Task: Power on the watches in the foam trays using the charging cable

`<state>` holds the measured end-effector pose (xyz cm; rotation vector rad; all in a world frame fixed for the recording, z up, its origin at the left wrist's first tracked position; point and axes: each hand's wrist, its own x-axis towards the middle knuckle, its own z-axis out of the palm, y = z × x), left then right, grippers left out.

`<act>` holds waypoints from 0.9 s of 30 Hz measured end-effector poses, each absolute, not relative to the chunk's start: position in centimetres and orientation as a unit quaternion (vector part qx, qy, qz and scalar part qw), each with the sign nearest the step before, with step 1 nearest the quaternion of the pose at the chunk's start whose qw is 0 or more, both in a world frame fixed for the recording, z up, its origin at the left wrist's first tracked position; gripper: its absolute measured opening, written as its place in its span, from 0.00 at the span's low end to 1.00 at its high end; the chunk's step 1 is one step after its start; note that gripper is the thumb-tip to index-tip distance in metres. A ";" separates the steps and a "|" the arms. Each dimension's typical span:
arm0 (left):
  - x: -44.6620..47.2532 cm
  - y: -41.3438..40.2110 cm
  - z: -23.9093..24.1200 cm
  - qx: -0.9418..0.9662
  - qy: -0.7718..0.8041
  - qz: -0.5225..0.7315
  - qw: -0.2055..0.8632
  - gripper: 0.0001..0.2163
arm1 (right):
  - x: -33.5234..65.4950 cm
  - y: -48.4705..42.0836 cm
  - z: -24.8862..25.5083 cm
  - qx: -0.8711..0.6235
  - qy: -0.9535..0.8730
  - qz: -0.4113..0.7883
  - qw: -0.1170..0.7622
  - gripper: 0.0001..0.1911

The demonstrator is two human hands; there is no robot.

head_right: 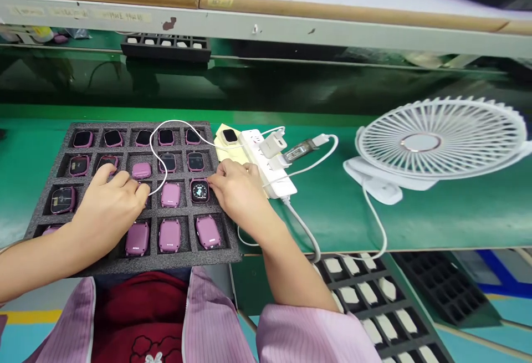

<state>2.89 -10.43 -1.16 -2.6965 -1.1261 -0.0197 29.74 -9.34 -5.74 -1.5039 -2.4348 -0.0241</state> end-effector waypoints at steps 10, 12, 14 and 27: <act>-1.5 -9.3 -0.4 -0.898 -0.431 -0.070 -0.049 0.17 | 29.4 -9.6 -5.7 -0.537 -0.828 -0.027 0.160 0.12; -2.1 -9.0 -0.3 -0.898 -0.416 -0.062 -0.130 0.19 | 29.3 -9.6 -5.7 -0.538 -0.827 -0.029 0.160 0.13; -2.2 -8.8 -0.4 -0.895 -0.402 -0.044 -0.190 0.20 | 29.3 -9.6 -5.7 -0.536 -0.827 -0.032 0.163 0.13; -2.3 -8.3 -2.2 -0.861 -0.443 -0.081 -0.234 0.18 | 28.9 -10.2 -5.9 -0.562 -0.793 -0.127 0.200 0.13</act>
